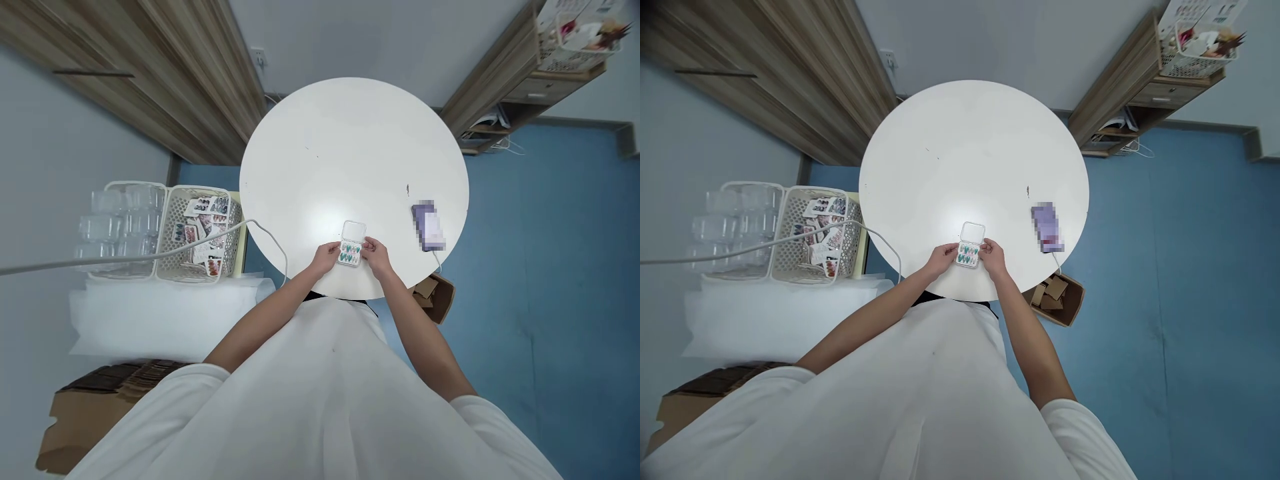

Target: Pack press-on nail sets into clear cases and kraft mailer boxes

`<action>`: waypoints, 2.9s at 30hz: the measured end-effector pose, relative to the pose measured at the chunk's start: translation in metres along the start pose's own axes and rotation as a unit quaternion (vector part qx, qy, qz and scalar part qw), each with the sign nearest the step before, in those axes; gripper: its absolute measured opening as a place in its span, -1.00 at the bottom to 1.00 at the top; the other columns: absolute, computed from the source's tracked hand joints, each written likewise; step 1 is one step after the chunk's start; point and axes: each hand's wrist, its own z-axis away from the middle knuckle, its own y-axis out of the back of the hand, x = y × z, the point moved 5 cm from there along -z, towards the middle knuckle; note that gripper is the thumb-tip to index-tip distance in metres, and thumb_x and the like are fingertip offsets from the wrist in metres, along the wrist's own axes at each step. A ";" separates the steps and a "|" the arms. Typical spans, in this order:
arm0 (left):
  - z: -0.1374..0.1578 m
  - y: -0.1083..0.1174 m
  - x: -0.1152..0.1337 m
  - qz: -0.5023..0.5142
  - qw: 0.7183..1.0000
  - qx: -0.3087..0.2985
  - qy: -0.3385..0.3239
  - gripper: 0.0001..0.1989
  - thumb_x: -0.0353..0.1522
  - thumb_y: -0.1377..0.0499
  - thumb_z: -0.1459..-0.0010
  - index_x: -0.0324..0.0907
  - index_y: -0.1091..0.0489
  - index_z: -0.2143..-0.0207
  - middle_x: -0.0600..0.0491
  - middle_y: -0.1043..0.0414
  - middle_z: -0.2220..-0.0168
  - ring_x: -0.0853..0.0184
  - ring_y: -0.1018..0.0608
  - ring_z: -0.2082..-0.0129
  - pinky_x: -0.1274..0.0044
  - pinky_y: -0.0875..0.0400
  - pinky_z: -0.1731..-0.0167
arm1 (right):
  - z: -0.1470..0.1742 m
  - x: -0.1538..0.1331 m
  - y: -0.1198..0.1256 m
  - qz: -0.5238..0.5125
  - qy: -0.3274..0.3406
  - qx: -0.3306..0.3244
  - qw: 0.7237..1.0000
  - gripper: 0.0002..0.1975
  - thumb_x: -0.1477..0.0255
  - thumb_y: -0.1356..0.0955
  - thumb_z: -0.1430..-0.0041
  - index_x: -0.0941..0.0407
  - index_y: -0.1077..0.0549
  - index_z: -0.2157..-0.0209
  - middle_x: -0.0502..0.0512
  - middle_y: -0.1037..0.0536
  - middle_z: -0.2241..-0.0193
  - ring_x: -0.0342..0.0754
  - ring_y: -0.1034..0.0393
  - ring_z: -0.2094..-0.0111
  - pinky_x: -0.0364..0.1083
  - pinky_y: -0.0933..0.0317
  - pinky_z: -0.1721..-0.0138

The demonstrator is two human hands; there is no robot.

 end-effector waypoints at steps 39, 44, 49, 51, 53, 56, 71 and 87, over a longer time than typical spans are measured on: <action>0.048 -0.018 0.036 0.321 0.923 -0.191 0.095 -0.77 -0.42 -0.28 0.05 -0.24 -0.42 0.26 -0.04 -0.44 0.25 0.41 -0.49 0.30 0.57 -0.36 0.26 | 0.053 -0.062 0.023 -0.151 0.063 -0.201 0.966 -0.72 0.23 -0.37 0.05 -0.02 -0.46 0.24 0.05 -0.42 0.15 -0.09 -0.32 0.20 -0.07 -0.26 0.25; 0.047 -0.022 0.033 0.349 0.921 -0.153 0.074 -0.81 -0.44 -0.26 0.03 -0.26 -0.42 0.30 -0.03 -0.44 0.32 0.44 -0.47 0.36 0.61 -0.36 0.30 | 0.058 -0.059 0.022 -0.192 0.051 -0.226 0.954 -0.74 0.36 -0.36 0.07 0.03 -0.48 0.25 0.07 -0.46 0.15 -0.05 -0.35 0.17 -0.04 -0.28 0.22; 0.047 -0.028 0.031 0.349 0.925 -0.140 0.058 -0.80 -0.41 -0.25 0.00 -0.26 -0.42 0.27 -0.05 -0.44 0.29 0.42 -0.48 0.32 0.58 -0.37 0.26 | 0.062 -0.054 0.024 -0.240 0.047 -0.204 0.948 -0.73 0.32 -0.34 0.02 0.07 -0.47 0.24 0.10 -0.45 0.09 -0.02 -0.37 0.16 -0.03 -0.31 0.19; 0.047 -0.030 0.031 0.346 0.927 -0.136 0.055 -0.78 -0.40 -0.25 0.01 -0.25 -0.41 0.26 -0.05 -0.44 0.27 0.42 -0.48 0.32 0.58 -0.37 0.26 | 0.066 -0.050 0.025 -0.230 0.042 -0.191 0.953 -0.69 0.29 -0.35 0.02 0.05 -0.43 0.18 0.10 -0.45 0.10 -0.02 -0.37 0.13 -0.03 -0.32 0.19; 0.047 -0.031 0.032 0.338 0.931 -0.130 0.050 -0.77 -0.38 -0.26 0.02 -0.25 -0.41 0.26 -0.05 -0.44 0.26 0.42 -0.48 0.31 0.57 -0.37 0.25 | 0.071 -0.044 0.024 -0.202 0.025 -0.187 0.961 -0.63 0.29 -0.36 0.01 0.01 -0.37 0.10 0.09 -0.45 0.10 -0.04 -0.38 0.13 -0.03 -0.34 0.20; 0.049 -0.032 0.036 0.328 0.936 -0.121 0.043 -0.77 -0.36 -0.27 0.03 -0.26 -0.42 0.28 -0.07 -0.44 0.27 0.39 -0.48 0.29 0.54 -0.37 0.23 | 0.077 -0.033 0.026 -0.161 -0.015 -0.190 0.969 -0.52 0.32 -0.36 0.00 -0.05 -0.27 -0.01 0.05 -0.44 0.13 -0.07 -0.41 0.19 0.00 -0.37 0.22; 0.065 -0.033 0.046 0.079 0.995 -0.059 -0.033 -0.53 -0.16 -0.25 0.07 -0.23 -0.34 0.13 -0.05 -0.49 0.39 0.28 -0.53 0.30 0.44 -0.30 0.21 | 0.077 -0.037 0.039 -0.118 0.038 -0.114 0.986 -0.55 0.31 -0.42 0.11 0.00 -0.34 0.11 0.02 -0.42 0.29 -0.08 -0.39 0.26 -0.03 -0.39 0.25; 0.055 -0.013 0.020 0.064 0.993 0.090 -0.046 -0.58 -0.20 -0.18 -0.02 -0.20 -0.28 0.08 0.06 -0.42 0.47 0.33 -0.49 0.40 0.47 -0.28 0.24 | 0.055 -0.030 0.000 -0.059 0.041 -0.075 0.995 -0.47 0.30 -0.38 0.14 0.04 -0.23 0.08 0.01 -0.43 0.33 -0.09 -0.38 0.30 -0.07 -0.32 0.30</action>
